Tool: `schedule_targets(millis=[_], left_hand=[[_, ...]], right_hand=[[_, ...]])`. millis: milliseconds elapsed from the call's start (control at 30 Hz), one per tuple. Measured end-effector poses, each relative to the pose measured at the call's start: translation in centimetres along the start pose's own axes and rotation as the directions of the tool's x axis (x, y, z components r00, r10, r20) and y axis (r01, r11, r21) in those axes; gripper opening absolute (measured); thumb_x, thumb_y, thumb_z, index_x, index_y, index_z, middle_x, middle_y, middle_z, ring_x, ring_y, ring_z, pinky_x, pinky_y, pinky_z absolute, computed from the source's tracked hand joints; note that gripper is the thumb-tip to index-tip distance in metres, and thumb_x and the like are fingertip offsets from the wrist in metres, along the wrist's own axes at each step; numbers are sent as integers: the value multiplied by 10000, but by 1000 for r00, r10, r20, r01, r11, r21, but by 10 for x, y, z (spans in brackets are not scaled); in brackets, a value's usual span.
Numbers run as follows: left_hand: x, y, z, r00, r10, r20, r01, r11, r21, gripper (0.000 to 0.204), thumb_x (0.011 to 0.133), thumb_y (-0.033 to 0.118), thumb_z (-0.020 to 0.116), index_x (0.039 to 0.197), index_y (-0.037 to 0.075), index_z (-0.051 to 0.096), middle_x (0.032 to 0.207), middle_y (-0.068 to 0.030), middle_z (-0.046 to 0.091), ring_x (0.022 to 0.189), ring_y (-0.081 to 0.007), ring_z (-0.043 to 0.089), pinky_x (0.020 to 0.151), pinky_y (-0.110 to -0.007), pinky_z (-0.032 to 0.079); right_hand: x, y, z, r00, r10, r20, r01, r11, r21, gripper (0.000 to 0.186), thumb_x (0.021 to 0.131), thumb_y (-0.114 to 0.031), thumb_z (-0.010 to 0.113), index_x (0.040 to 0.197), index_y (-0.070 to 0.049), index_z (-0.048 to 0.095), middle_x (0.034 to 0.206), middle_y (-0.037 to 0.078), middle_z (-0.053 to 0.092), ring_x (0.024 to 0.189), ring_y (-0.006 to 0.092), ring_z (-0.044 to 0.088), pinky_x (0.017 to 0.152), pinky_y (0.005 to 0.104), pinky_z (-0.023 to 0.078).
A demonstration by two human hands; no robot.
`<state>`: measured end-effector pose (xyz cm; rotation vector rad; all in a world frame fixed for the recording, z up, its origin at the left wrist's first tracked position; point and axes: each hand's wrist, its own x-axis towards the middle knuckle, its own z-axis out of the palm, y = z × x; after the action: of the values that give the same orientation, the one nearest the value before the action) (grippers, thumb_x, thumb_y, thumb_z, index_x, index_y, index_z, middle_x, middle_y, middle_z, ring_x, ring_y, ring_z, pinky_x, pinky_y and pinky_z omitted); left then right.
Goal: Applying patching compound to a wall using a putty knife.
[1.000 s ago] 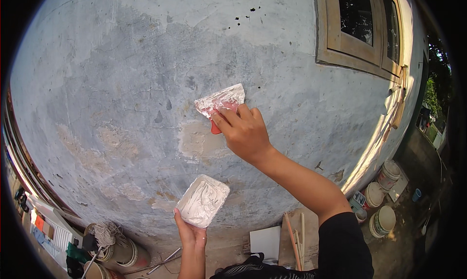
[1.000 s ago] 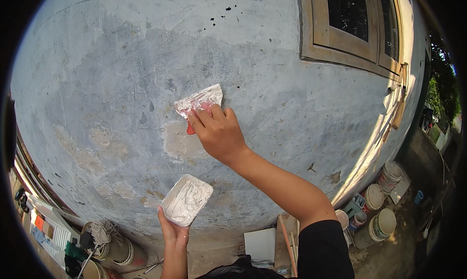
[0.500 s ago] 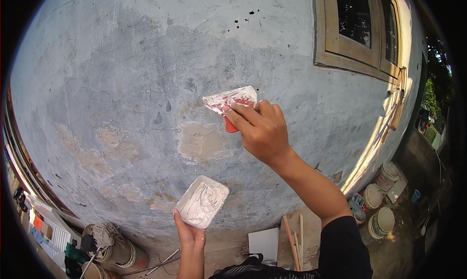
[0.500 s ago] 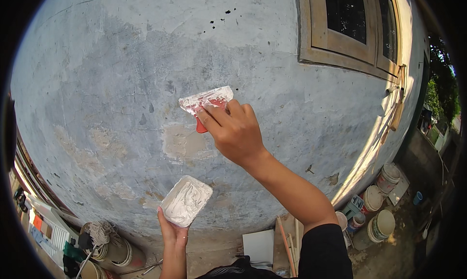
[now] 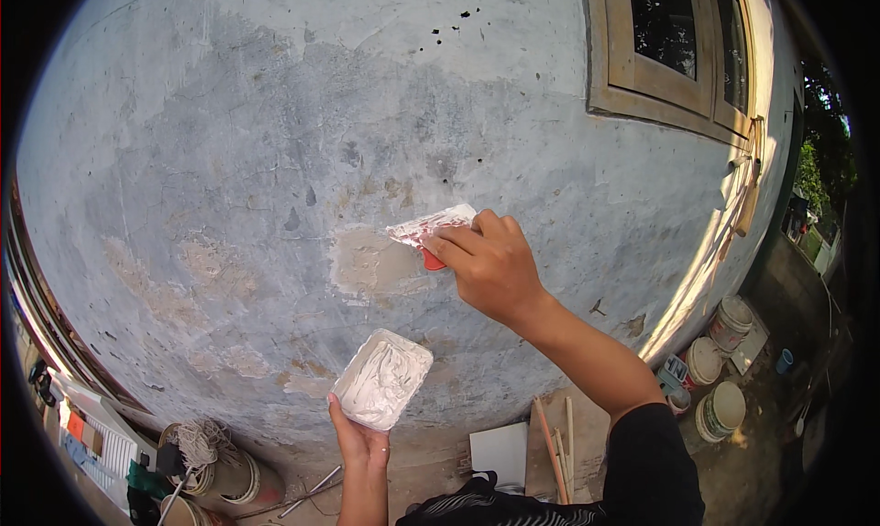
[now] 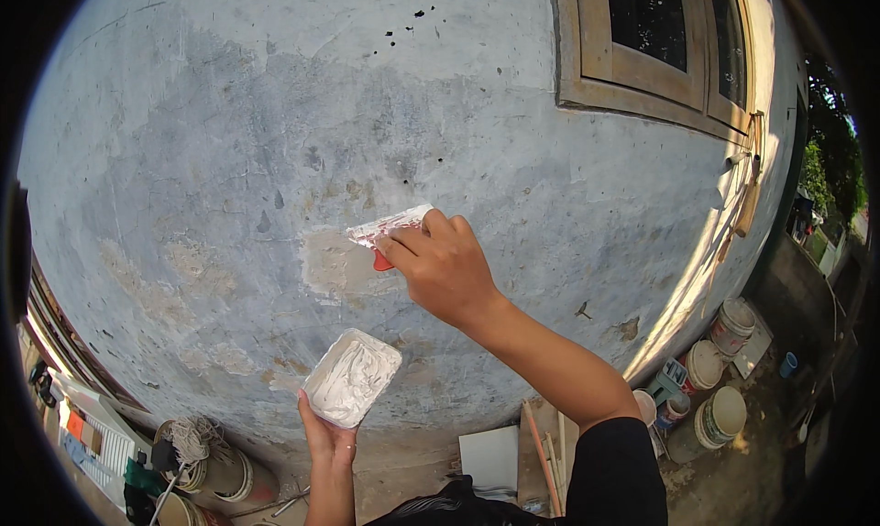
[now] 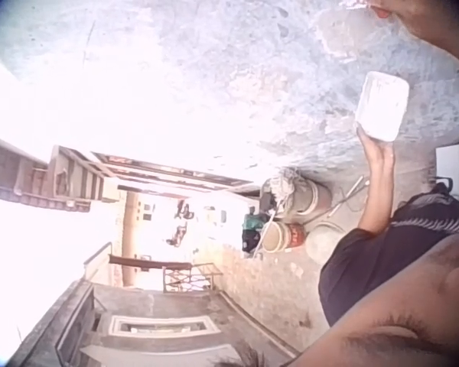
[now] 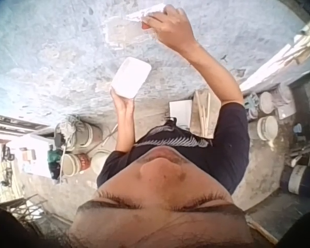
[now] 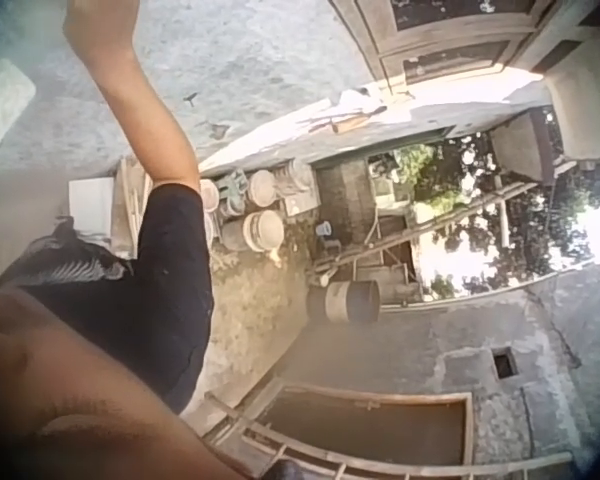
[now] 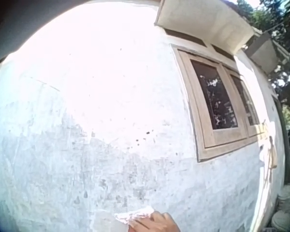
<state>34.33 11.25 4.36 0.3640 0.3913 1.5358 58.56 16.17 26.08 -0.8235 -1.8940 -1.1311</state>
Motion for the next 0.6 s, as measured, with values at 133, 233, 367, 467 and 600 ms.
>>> schedule_targets(millis=[133, 233, 367, 467, 600], left_hand=[[-4, 2, 6, 1000, 30, 0, -30, 999, 18, 676, 1021, 533, 410, 1472, 30, 385, 1486, -164, 465, 1341, -329, 489, 1108, -487, 422], [-5, 0, 21, 1000, 24, 4, -24, 999, 33, 669, 1026, 517, 412, 1467, 14, 384, 1486, -165, 462, 1346, -318, 484, 1116, -469, 415], [-2, -9, 38, 999, -28, 27, 27, 999, 36, 643, 1038, 488, 408, 1462, 5, 383, 1488, -163, 457, 1349, -309, 480, 1125, -456, 406], [0, -13, 52, 1000, -14, 9, 13, 999, 48, 628, 1041, 480, 409, 1452, 6, 394, 1473, -157, 474, 1340, -303, 489, 1113, -458, 414], [2, -12, 64, 999, -24, 43, 23, 999, 29, 626, 1040, 483, 409, 1443, 4, 403, 1457, -160, 490, 1325, -303, 504, 1097, -463, 425]], right_hand=[[-23, -1, -24, 883, 440, 162, -455, 719, 526, 225, 832, -4, 673, 1048, -44, 721, 983, 23, 718, 807, 153, 597, 713, 305, 468], [-50, -7, -26, 637, 645, 421, -607, 84, 790, 172, 953, -90, 660, 1083, 23, 678, 983, 65, 718, 874, 107, 636, 805, 266, 511], [-78, -30, -18, 515, 688, 512, -520, -224, 824, 141, 929, -40, 655, 1062, -7, 688, 1003, 67, 732, 844, 112, 635, 766, 256, 506], [-100, -51, -12, 864, 463, 196, -449, 533, 717, 245, 828, 62, 638, 1028, -56, 716, 1003, 68, 750, 811, 165, 629, 733, 303, 490], [-123, -76, -12, 968, 190, 166, -252, 742, 622, 415, 645, 59, 637, 998, -129, 748, 1007, 31, 756, 810, 245, 609, 749, 366, 460]])
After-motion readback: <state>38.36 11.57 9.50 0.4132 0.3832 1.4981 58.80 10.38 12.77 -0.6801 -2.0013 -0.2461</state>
